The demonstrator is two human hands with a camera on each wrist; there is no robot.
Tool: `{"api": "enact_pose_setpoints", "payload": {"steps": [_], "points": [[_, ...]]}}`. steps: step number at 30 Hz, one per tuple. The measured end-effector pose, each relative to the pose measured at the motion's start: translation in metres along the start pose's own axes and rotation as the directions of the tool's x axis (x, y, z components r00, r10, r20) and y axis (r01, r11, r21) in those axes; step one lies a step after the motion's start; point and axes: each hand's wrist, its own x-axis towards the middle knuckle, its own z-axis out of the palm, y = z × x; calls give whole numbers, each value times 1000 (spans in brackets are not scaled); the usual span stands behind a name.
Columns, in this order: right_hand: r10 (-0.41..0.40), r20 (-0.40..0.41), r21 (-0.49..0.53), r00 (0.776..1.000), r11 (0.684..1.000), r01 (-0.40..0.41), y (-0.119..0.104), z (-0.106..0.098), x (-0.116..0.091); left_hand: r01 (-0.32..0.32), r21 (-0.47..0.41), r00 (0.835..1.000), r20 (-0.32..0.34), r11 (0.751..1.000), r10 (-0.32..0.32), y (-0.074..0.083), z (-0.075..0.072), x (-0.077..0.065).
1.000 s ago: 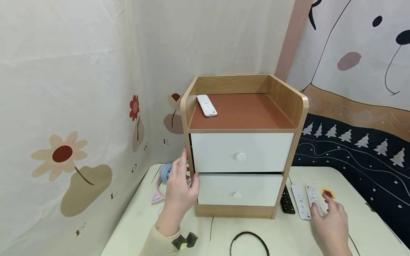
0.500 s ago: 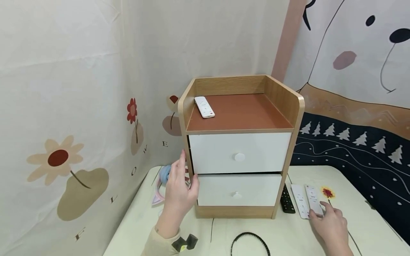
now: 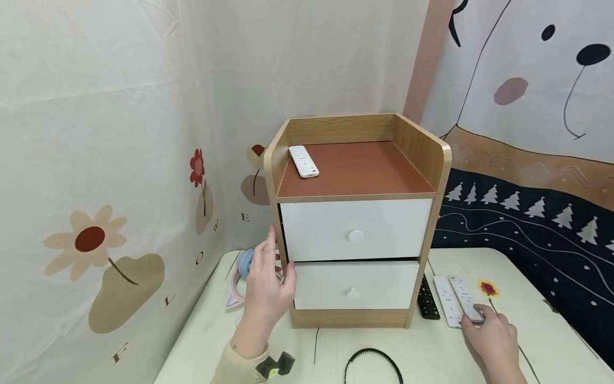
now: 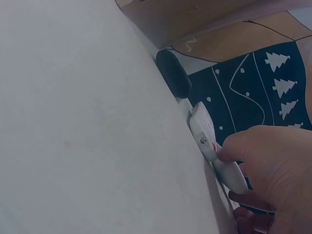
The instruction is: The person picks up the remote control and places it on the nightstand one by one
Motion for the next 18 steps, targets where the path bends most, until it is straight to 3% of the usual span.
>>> {"api": "enact_pose_setpoints", "payload": {"steps": [18], "points": [[10, -20, 51, 1000, 999, -9, -3, -3, 0, -23, 0, 999, -22, 1000, 23, -1, 2, 0]]}}
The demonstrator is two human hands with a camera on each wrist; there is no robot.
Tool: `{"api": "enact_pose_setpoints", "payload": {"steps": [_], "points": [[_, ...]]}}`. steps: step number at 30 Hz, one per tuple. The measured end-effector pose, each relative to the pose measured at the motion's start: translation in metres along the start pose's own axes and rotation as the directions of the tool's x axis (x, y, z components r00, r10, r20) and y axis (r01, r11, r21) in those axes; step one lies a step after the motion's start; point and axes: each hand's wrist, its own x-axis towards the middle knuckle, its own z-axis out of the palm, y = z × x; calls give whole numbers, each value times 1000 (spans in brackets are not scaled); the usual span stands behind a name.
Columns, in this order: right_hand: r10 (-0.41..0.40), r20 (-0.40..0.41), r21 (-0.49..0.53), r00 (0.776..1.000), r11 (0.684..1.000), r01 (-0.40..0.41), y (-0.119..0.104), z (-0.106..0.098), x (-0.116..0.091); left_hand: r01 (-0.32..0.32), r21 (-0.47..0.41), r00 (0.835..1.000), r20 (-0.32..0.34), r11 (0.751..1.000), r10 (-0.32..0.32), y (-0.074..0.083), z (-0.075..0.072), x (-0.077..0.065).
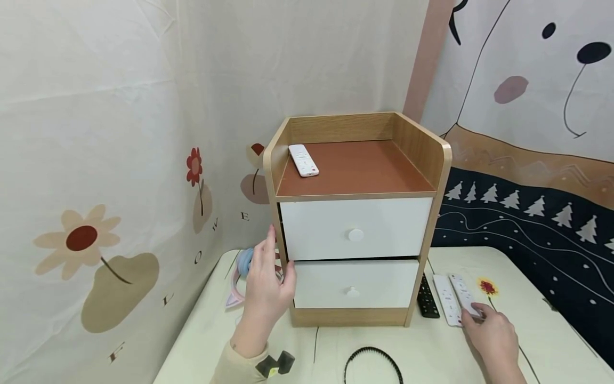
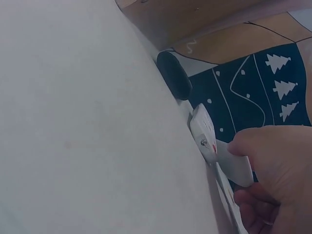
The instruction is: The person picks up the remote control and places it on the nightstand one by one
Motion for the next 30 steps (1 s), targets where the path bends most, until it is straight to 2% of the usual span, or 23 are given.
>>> {"api": "enact_pose_setpoints", "payload": {"steps": [15, 24, 30], "points": [[4, -65, 33, 998, 999, -2, -5, -1, -1, 12, 0, 1000, 3, 1000, -12, 1, 0, -1], [-33, -100, 63, 994, 997, 39, -19, -4, -5, 29, -2, 999, 15, 1000, -29, 0, -1, 0], [-73, -163, 66, 984, 994, 84, -33, -6, -11, -6, -6, 1000, 0, 1000, 6, -1, 0, 1]]}}
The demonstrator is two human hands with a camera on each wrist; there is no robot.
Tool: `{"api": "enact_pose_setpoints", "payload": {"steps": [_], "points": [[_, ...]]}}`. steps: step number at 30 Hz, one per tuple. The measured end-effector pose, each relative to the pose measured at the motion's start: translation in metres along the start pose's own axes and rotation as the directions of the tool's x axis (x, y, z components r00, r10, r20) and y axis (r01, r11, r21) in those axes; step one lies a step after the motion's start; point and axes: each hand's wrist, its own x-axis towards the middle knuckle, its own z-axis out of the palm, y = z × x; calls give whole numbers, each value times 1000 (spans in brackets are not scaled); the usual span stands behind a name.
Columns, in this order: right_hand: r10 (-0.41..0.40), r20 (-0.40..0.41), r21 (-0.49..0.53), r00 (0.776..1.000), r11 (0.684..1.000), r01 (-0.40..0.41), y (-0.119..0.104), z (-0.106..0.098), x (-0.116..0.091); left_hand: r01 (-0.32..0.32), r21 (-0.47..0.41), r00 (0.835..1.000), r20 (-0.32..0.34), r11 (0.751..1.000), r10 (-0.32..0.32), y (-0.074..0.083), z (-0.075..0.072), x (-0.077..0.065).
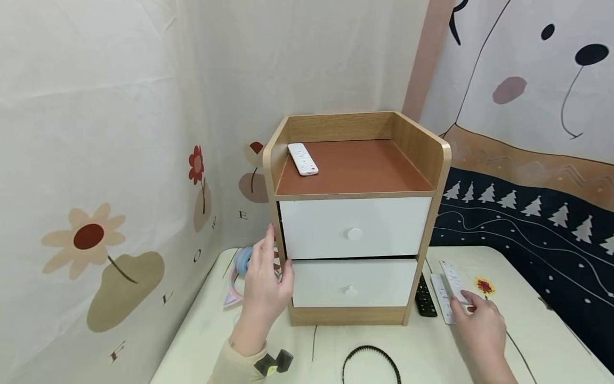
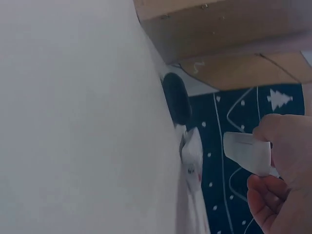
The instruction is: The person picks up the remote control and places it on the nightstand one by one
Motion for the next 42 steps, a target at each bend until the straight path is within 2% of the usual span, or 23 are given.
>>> {"api": "enact_pose_setpoints", "payload": {"steps": [5, 12, 22, 29, 33, 42], "points": [[-99, -105, 27, 990, 994, 102, -12, -4, -4, -1, -1, 1000, -1, 1000, 1, -1, 1, 0], [-173, -206, 88, 963, 977, 194, -28, -14, -5, -4, 8, 1000, -2, 1000, 4, -1, 2, 0], [-271, -368, 120, 890, 935, 335, -67, -46, 5, -24, 9, 1000, -14, 1000, 25, -2, 2, 3], [-285, -439, 145, 852, 913, 380, -85, -67, 8, -28, 15, 1000, -13, 999, 28, -1, 2, 3], [-301, -484, 160, 822, 893, 421, -95, -77, 10, -17, 20, 1000, -5, 1000, 17, -1, 2, 2], [-323, -552, 179, 769, 854, 488, -124, -103, 24, -29, 36, 999, -16, 999, 30, -2, 2, 2]]}}
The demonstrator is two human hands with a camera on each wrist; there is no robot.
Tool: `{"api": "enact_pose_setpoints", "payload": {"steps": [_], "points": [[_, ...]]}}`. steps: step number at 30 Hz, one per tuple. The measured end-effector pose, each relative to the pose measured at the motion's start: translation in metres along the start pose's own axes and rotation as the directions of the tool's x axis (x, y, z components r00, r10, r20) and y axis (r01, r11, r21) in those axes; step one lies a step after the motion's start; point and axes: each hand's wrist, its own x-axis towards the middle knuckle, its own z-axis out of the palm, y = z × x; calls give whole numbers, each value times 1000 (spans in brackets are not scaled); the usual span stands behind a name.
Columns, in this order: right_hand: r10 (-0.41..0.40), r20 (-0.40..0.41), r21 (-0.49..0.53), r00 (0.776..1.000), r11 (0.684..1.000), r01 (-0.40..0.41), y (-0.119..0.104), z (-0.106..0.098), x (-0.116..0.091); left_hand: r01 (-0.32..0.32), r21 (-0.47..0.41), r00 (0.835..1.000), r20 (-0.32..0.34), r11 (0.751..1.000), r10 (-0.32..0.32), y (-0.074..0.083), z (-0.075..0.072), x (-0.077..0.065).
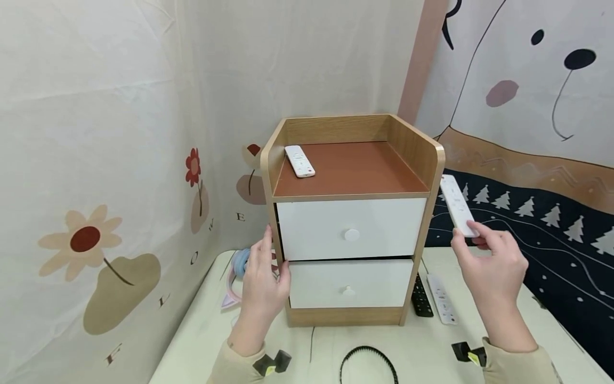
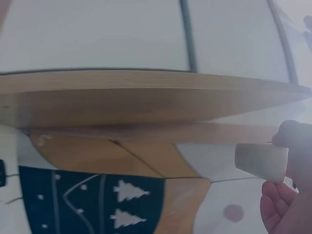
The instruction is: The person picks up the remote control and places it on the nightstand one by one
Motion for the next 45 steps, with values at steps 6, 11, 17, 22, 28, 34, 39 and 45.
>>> {"api": "enact_pose_setpoints", "payload": {"steps": [6, 11, 17, 22, 28, 34, 39, 45], "points": [[-55, -34, 24, 998, 998, 56, -16, -3, 21, -13, 6, 1000, -15, 1000, 13, -1, 0, 1], [-102, -39, 12, 994, 995, 103, -31, -10, 38, -21, 5, 1000, -22, 1000, 21, -1, 2, 1], [-130, -116, 50, 985, 989, 136, -46, -17, 55, -7, -5, 1000, -3, 1000, 7, 0, 3, 1], [-184, -177, 76, 967, 977, 200, -57, -17, 57, 2, 1, 1000, 1, 1000, -2, 0, 2, 2], [-239, -350, 167, 906, 936, 311, -79, -6, 54, 18, -5, 1000, 18, 1000, -18, 1, 2, 0], [-360, -304, 213, 882, 877, 431, -103, 10, 49, 15, 7, 1000, 10, 1000, -15, 0, 1, 0], [-475, -111, 199, 873, 850, 487, -111, 22, 43, 17, 7, 1000, 11, 1000, -17, 1, -1, 0], [-458, -26, 244, 889, 859, 450, -120, 31, 37, 2, 2, 1000, 5, 1000, -2, 2, -2, 1]]}}
